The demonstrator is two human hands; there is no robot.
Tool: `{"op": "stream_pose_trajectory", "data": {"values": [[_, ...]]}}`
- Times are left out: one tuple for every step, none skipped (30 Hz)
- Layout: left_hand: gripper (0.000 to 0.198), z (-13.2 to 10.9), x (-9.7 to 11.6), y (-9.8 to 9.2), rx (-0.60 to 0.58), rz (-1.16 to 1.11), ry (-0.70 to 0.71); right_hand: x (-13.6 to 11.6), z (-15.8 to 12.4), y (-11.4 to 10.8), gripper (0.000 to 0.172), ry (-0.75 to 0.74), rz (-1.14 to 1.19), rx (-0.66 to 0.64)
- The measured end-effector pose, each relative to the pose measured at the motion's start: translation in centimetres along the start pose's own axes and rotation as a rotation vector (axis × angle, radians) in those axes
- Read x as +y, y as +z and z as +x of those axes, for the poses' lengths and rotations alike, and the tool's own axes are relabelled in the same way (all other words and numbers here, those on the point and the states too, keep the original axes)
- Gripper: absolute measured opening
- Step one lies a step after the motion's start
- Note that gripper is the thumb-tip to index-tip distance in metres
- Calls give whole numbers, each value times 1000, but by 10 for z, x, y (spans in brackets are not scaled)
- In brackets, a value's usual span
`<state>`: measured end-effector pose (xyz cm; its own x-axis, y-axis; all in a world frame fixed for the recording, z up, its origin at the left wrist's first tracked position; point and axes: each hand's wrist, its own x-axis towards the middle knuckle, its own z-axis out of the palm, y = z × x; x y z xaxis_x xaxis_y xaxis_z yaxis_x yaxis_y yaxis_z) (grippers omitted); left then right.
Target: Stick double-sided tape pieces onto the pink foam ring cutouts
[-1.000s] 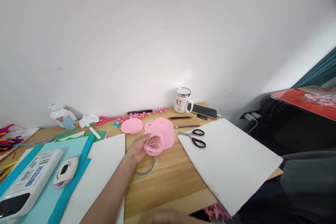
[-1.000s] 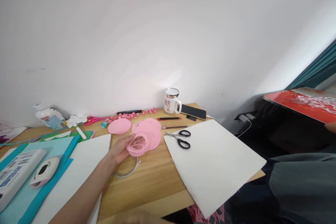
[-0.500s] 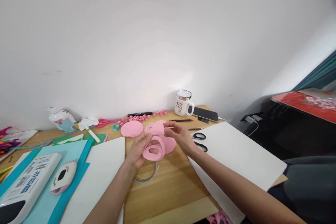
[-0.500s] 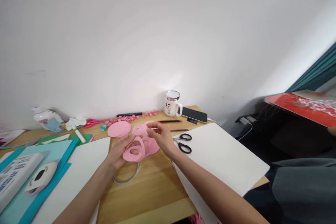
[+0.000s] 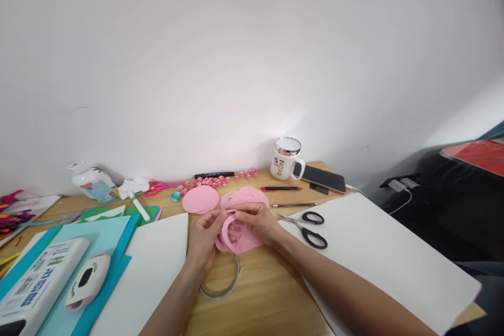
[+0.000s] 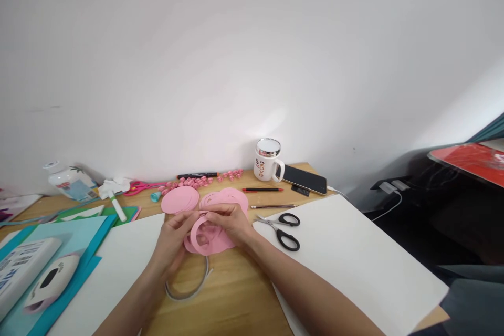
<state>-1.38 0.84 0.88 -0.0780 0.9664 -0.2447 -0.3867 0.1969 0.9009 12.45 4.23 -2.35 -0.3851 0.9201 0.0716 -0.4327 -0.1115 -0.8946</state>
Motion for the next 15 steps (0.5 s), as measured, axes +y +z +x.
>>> {"op": "stream_pose_trajectory", "data": {"values": [[26, -1, 1, 1, 1, 23, 9, 1, -1, 0, 25, 7, 21, 26], [26, -2, 1, 2, 3, 45, 13, 2, -1, 1, 25, 17, 40, 49], [27, -3, 2, 2, -4, 69, 7, 2, -2, 1, 26, 25, 61, 68], [28, -4, 2, 3, -6, 88, 6, 2, -2, 1, 28, 33, 82, 83], [28, -4, 3, 3, -5, 102, 11, 2, -2, 1, 30, 42, 100, 92], [29, -5, 3, 2, -3, 116, 15, 2, -2, 0, 31, 49, 113, 100], [29, -5, 3, 2, 0, 124, 21, 2, -2, 0, 32, 54, 119, 109], [28, -4, 3, 2, 2, 129, 26, 2, -2, -1, 32, 55, 121, 117], [28, -4, 3, 1, 2, 131, 28, 2, -1, -1, 31, 54, 121, 122], [28, -4, 2, 1, 0, 132, 30, 2, -1, -1, 31, 50, 121, 124], [27, -3, 2, 0, -3, 133, 29, 2, -1, -2, 31, 46, 122, 121], [27, -3, 2, 0, -7, 134, 28, 2, -1, -2, 31, 42, 123, 118], [27, -2, 1, 0, -9, 137, 28, 2, -1, -2, 32, 41, 124, 115], [27, -2, 0, -1, -11, 143, 29, 2, -2, -2, 32, 41, 126, 112], [27, -2, 0, -1, -13, 148, 32, 2, -2, -2, 33, 42, 130, 111]]}}
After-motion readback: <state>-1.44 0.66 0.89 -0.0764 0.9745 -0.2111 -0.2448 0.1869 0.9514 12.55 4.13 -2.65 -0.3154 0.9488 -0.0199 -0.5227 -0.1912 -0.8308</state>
